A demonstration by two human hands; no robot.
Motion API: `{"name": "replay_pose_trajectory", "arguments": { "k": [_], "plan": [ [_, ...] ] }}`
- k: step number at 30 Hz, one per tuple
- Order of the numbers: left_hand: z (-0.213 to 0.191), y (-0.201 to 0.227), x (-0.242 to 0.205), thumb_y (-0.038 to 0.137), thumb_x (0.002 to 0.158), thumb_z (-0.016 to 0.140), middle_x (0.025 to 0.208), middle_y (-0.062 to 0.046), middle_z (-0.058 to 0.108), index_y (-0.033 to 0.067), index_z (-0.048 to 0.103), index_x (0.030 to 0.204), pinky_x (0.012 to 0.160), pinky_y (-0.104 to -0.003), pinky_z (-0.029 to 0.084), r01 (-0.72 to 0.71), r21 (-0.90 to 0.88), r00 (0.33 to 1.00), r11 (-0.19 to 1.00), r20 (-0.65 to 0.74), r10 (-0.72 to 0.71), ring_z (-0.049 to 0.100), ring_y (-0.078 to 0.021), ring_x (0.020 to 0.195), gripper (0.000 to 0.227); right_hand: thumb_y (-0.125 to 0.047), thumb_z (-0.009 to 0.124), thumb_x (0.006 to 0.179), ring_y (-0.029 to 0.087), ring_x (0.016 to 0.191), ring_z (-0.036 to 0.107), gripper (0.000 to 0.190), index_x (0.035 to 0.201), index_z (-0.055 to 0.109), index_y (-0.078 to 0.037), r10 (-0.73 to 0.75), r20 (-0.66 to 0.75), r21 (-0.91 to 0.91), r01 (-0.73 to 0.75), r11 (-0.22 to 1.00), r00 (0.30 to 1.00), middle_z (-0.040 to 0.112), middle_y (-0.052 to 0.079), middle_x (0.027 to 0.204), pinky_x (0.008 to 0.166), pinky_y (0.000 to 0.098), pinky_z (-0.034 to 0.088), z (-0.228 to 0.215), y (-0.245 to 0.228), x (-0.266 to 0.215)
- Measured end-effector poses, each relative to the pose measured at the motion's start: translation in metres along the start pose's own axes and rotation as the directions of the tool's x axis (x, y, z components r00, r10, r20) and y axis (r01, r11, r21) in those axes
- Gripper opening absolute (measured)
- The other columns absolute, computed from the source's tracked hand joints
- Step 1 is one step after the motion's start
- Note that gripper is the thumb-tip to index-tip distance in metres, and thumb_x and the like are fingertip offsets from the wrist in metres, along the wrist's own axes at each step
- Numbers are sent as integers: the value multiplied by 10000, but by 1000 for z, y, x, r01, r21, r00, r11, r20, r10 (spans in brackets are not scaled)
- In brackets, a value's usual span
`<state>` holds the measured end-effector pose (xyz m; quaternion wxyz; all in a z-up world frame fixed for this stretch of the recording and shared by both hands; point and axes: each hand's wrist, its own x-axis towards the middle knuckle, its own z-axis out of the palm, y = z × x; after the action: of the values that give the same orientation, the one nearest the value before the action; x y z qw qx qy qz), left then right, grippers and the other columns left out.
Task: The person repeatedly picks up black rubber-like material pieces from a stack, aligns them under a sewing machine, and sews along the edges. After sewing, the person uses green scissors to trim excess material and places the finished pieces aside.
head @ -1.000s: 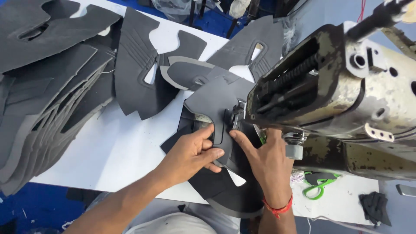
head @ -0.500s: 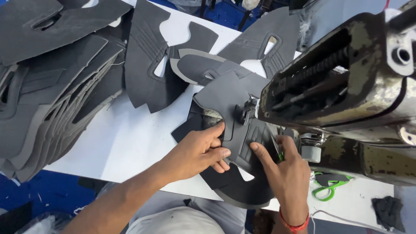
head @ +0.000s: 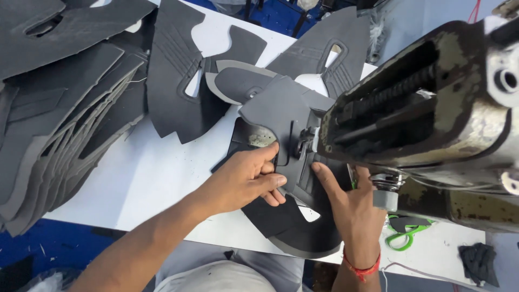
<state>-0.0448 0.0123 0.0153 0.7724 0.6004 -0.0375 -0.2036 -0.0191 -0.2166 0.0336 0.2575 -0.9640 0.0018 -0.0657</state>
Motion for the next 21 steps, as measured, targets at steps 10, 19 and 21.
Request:
{"name": "replay_pose_trajectory", "arguments": {
  "k": [10,19,21],
  "plan": [
    [-5,23,20,117,994,596,747,-95,641,-79,457,1229,570,-282,593,-9,201,998,980,-59,21,738,-150,692,336,-91,709,915,301,1042,696,433,1304,728,-280,-697,-11,-464,614,639,717,709,110,1169,878,419,530,7,20,30],
    [4,37,28,90,962,603,691,-82,670,-7,464,1059,534,-284,580,-13,408,979,913,-179,94,730,-135,608,195,-279,732,951,400,1196,624,312,1247,726,-182,-693,-4,-385,638,666,721,701,142,1275,1015,540,472,43,73,76],
    [1,35,33,81,954,596,700,-77,684,22,468,1062,529,-284,579,-20,401,975,916,-193,106,720,-135,594,177,-307,714,951,423,1250,598,389,1300,712,-136,-651,19,-365,611,702,759,685,161,1340,1063,561,453,45,75,77]
  ]
}}
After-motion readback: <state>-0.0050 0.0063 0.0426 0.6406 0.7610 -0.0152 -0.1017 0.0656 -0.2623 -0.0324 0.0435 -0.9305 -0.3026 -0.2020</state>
